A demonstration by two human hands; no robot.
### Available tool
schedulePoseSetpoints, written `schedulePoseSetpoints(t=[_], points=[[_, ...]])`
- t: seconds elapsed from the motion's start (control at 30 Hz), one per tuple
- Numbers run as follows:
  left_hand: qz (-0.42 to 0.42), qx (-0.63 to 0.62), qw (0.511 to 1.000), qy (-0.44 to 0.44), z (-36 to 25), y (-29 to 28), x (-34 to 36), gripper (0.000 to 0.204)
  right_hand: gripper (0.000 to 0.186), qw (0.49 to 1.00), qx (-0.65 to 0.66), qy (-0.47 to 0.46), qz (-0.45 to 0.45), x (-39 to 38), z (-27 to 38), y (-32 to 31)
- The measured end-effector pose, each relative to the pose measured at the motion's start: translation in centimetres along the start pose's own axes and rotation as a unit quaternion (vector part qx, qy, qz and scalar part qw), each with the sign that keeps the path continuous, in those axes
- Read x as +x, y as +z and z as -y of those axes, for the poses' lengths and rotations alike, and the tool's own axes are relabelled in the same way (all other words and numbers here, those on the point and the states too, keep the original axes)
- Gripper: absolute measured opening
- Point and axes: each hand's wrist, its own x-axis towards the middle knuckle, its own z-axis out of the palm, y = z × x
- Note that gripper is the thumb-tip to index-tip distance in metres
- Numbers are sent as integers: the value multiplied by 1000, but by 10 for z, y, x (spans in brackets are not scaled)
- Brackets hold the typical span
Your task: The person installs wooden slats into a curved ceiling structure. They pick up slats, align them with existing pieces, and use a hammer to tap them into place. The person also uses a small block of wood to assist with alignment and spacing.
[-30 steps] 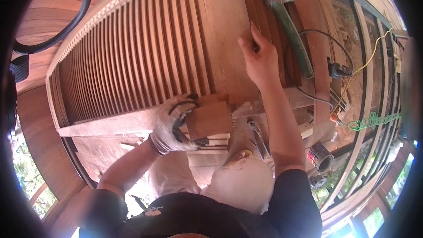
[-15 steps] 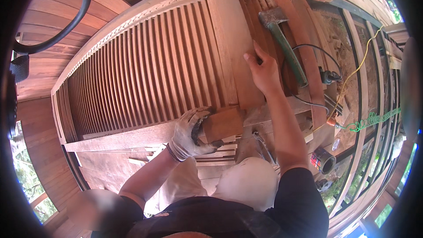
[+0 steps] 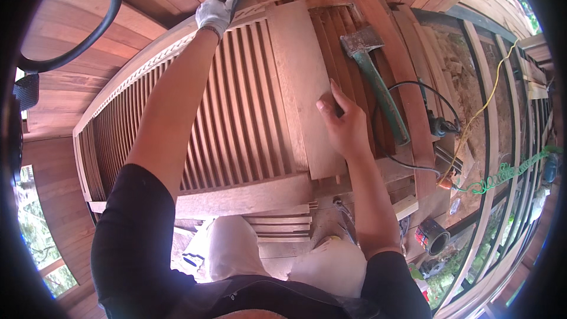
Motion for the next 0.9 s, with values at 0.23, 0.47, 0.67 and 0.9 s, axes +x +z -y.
schedulePoseSetpoints(t=[0.23, 0.47, 0.67, 0.9], points=[[29, -11, 999, 21, -10, 7, -7, 80, 59, 998, -6, 48, 27, 3, -1, -19], [5, -6, 999, 42, -9, 7, -8, 77, 57, 999, -2, 27, 22, -2, 1, -11], [-7, -7, 999, 53, -4, 12, -6, 77, 57, 999, 13, 28, 28, 6, 2, -20], [-18, -4, 1000, 25, 12, 26, 5, 79, 57, 997, 49, 37, 37, 10, -4, -25]])
